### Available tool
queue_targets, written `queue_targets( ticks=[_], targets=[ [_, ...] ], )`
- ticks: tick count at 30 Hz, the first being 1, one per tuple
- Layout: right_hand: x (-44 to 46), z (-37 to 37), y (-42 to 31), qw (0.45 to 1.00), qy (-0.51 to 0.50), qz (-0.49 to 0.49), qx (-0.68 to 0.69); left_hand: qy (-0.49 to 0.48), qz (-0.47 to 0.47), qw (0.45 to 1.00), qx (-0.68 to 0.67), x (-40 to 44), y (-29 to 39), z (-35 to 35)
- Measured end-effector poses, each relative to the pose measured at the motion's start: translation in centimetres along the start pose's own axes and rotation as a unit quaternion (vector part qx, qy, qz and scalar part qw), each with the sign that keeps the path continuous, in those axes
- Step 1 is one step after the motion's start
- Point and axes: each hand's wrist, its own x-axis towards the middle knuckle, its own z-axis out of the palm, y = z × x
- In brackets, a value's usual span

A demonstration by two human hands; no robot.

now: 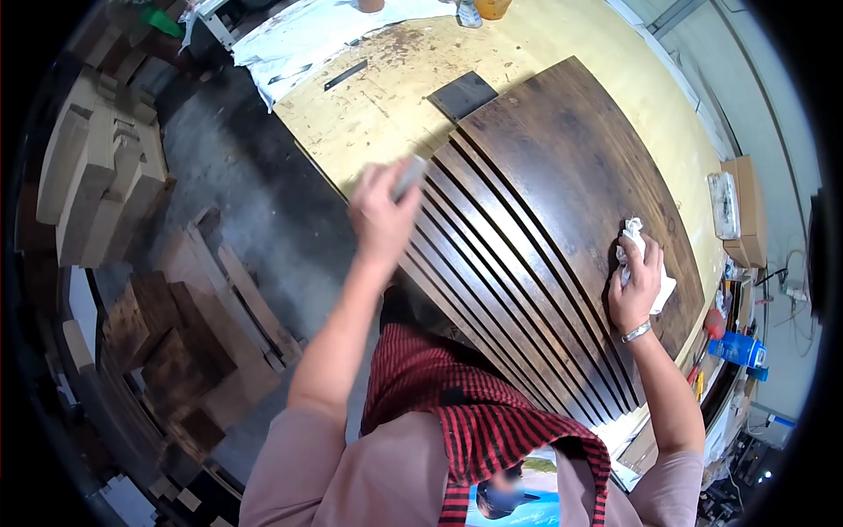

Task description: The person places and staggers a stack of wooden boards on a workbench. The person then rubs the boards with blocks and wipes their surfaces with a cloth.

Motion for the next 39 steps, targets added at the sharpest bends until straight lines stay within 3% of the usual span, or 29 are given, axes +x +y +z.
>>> queue_targets(
  ticks=[3, 6, 11, 18, 26, 30, 34, 38, 39],
  targets=[
    [0.1, 0.0, -0.1, 1.0, 0.002, 0.001, 0.002, 0.031, -0.024, 0.999, -0.021, 2.7, -1.2, -1.0],
    [0.0, 0.0, -0.1, 1.0, 0.0, 0.004, -0.004, -0.073, 0.043, 0.996, 0.033, 2.3, 0.4, -2.0],
    [-0.1, 0.0, -0.2, 1.0, -0.001, 0.011, -0.001, 0.033, -0.014, 0.999, -0.022, 2.8, -2.9, -3.2],
    [-0.1, 0.1, 0.0, 1.0, -0.001, 0.004, 0.0, -0.031, -0.011, 0.999, -0.03, -8.1, -2.5, -3.1],
    [-0.2, 0.2, 0.1, 1.0, -0.01, 0.008, -0.006, 0.034, -0.077, 0.996, -0.013, -3.1, -6.3, -4.9],
    [-0.2, 0.2, 0.2, 1.0, -0.006, 0.0, -0.006, -0.015, -0.028, 0.999, 0.014, -4.4, -6.0, -5.4],
    [-0.1, 0.1, 0.0, 1.0, -0.003, 0.002, -0.003, 0.049, -0.115, 0.992, 0.005, -5.7, -6.7, -5.6],
    [-0.2, 0.1, 0.0, 1.0, -0.012, 0.004, 0.0, 0.009, -0.109, 0.994, -0.032, -7.5, -6.7, -4.9],
    [-0.1, 0.1, 0.0, 1.0, -0.015, 0.007, -0.001, 0.035, -0.138, 0.989, -0.042, -8.0, -6.8, -4.8]
  ],
)
